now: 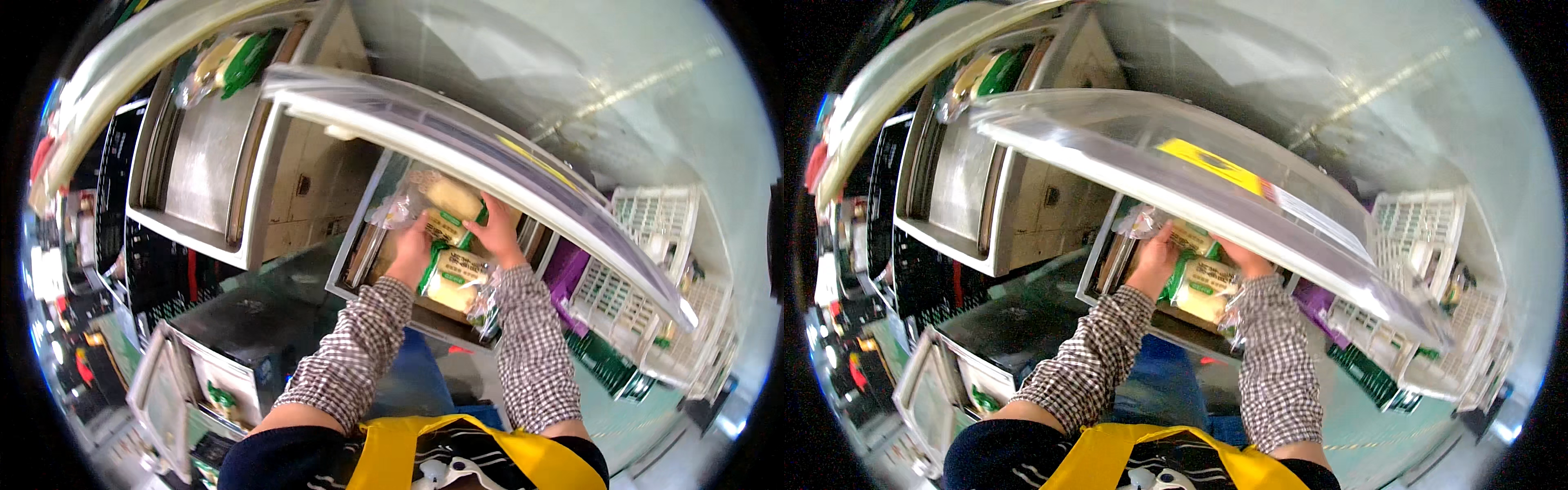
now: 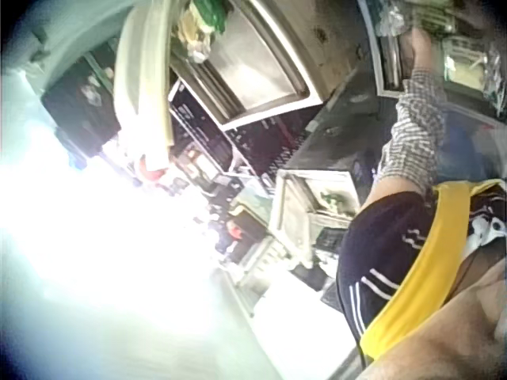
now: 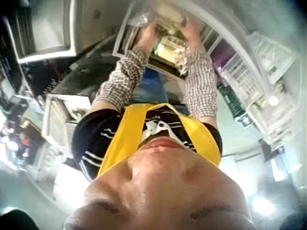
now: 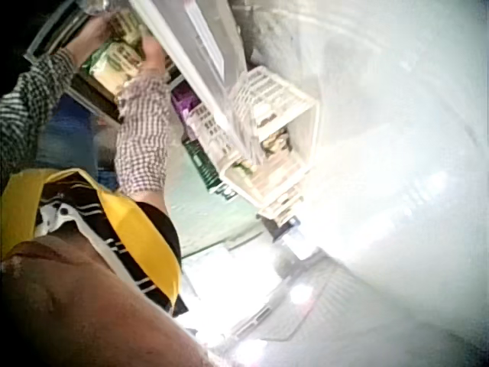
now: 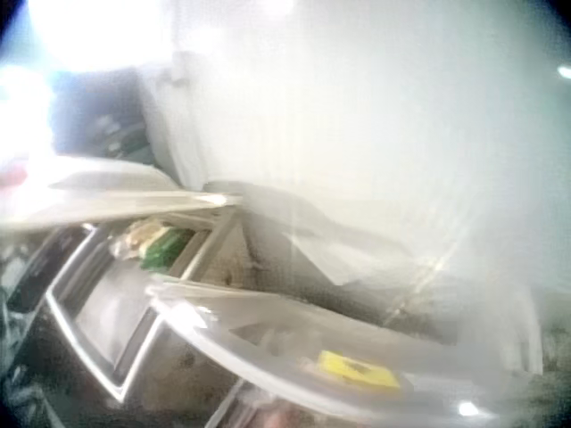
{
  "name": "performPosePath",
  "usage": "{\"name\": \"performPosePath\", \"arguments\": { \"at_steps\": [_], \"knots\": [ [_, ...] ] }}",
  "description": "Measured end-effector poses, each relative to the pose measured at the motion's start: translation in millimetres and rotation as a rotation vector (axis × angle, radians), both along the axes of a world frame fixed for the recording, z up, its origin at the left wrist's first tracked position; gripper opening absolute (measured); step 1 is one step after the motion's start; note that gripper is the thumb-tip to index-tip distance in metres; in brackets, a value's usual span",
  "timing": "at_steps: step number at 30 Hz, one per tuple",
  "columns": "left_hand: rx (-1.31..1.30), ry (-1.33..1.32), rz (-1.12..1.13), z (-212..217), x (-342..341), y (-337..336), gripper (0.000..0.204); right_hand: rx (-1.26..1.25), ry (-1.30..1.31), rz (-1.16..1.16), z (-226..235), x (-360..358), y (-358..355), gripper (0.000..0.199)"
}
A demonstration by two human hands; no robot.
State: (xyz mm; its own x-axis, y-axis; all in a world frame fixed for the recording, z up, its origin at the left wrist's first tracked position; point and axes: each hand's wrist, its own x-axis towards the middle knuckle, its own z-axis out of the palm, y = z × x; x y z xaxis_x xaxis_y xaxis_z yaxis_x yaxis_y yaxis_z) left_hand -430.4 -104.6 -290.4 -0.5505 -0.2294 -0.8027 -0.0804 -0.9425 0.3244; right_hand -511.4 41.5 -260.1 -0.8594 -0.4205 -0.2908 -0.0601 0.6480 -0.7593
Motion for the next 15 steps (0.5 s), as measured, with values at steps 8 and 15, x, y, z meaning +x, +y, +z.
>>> {"name": "performPosePath", "arguments": {
  "at_steps": [8, 15],
  "knots": [
    [-0.031, 0.000, 0.126, -9, -6, 14, 0.037, 0.085, -0.281, 0.360, -36, -67, -12, 0.073],
    [-0.179, -0.263, -0.246, 20, -17, 16, 0.055, -0.005, -0.357, 0.269, -35, -81, 7, 0.069]
  ]
}}
